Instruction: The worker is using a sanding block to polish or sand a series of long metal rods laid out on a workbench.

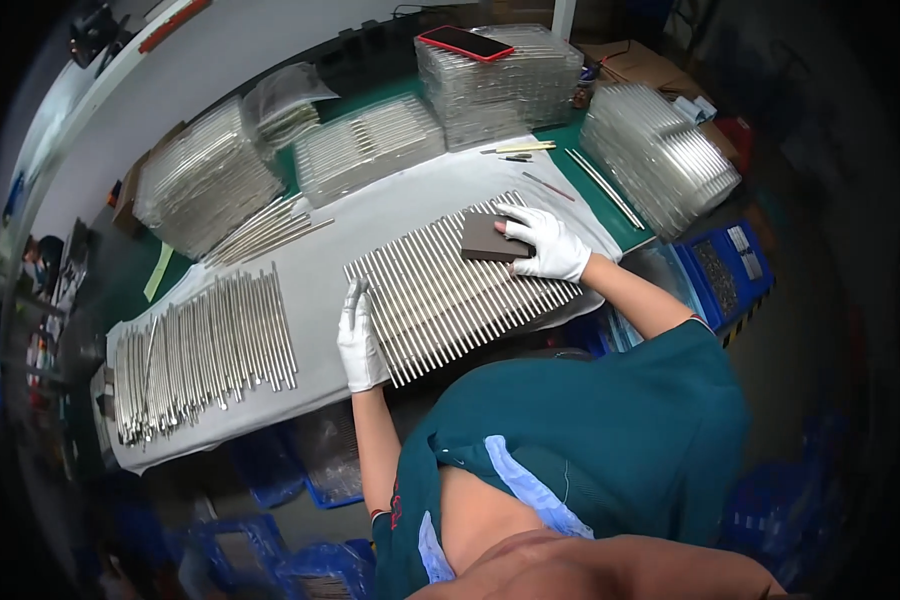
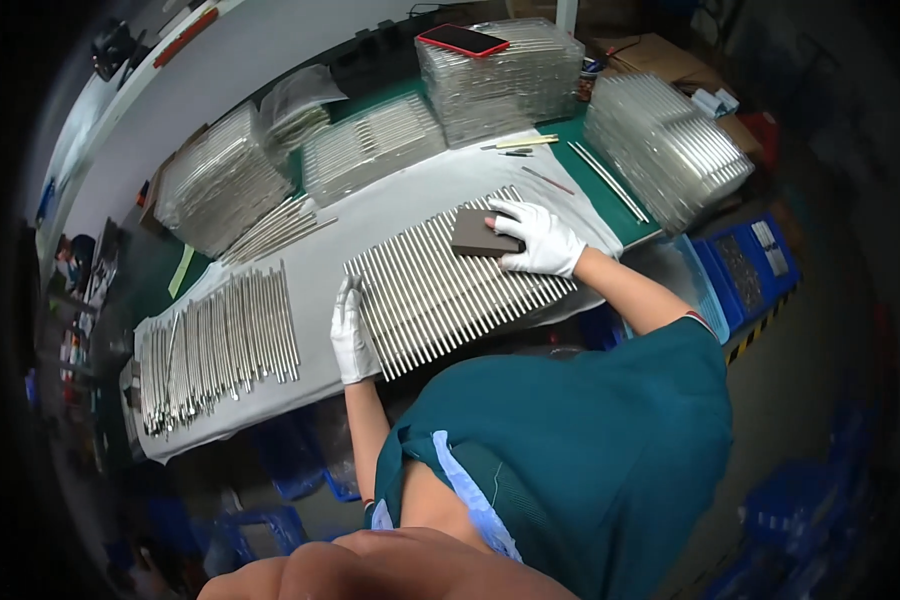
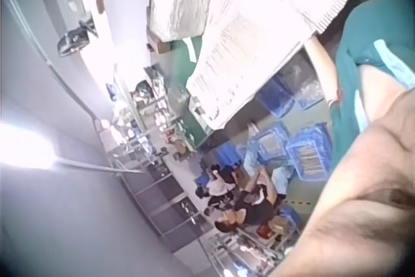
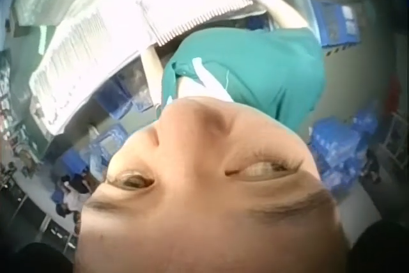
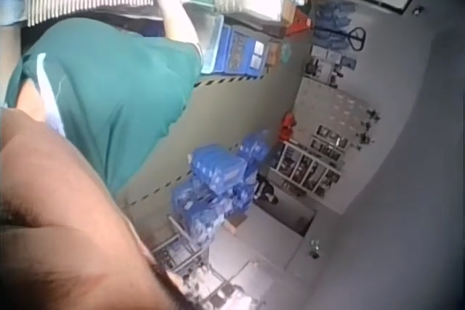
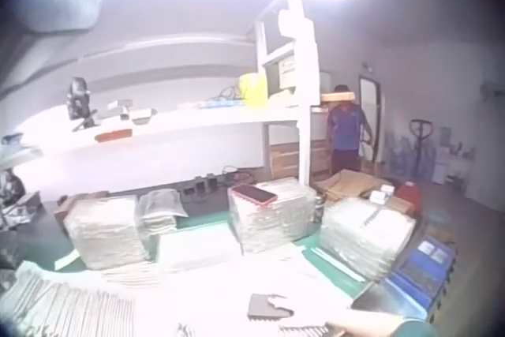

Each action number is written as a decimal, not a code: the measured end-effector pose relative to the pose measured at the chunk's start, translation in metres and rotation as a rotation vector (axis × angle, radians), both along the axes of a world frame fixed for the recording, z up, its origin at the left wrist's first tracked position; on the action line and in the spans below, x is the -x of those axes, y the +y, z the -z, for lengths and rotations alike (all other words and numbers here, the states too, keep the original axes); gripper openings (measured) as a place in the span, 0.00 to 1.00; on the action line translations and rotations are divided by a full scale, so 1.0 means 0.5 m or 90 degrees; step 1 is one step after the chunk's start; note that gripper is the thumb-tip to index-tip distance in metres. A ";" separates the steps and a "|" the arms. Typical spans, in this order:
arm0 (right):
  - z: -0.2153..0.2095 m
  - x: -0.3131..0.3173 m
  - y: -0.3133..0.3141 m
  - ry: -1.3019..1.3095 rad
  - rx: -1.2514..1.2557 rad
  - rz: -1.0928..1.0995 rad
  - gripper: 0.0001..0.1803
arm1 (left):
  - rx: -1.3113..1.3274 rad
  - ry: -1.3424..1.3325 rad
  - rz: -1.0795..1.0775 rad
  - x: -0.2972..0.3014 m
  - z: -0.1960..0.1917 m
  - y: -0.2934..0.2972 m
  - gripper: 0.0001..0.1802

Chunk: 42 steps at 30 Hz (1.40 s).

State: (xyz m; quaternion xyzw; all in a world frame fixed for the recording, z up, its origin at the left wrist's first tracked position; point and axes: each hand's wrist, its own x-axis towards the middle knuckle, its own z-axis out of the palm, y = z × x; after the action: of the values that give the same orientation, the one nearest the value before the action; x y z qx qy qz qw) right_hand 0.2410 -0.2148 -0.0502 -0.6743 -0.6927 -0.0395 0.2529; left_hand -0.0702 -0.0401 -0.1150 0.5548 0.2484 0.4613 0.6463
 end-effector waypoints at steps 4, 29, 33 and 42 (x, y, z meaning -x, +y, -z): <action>0.000 0.002 -0.012 -0.037 0.017 0.012 0.38 | 0.007 0.064 0.011 -0.014 -0.042 -0.033 0.21; 0.018 0.004 0.006 0.067 -0.076 -0.046 0.36 | 0.132 -0.118 0.007 0.041 -0.045 -0.009 0.29; 0.013 0.004 0.005 0.072 -0.070 -0.038 0.36 | 0.118 -0.081 -0.015 0.047 -0.043 -0.007 0.29; 0.018 0.003 0.005 0.066 -0.066 -0.028 0.38 | 0.154 -0.066 -0.063 0.031 -0.055 -0.012 0.29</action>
State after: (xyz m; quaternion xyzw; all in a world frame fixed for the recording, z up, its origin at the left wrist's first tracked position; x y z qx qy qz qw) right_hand 0.2396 -0.2122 -0.0594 -0.6460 -0.6902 -0.0348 0.3241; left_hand -0.0856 -0.0462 -0.0875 0.4354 0.2958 0.4875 0.6966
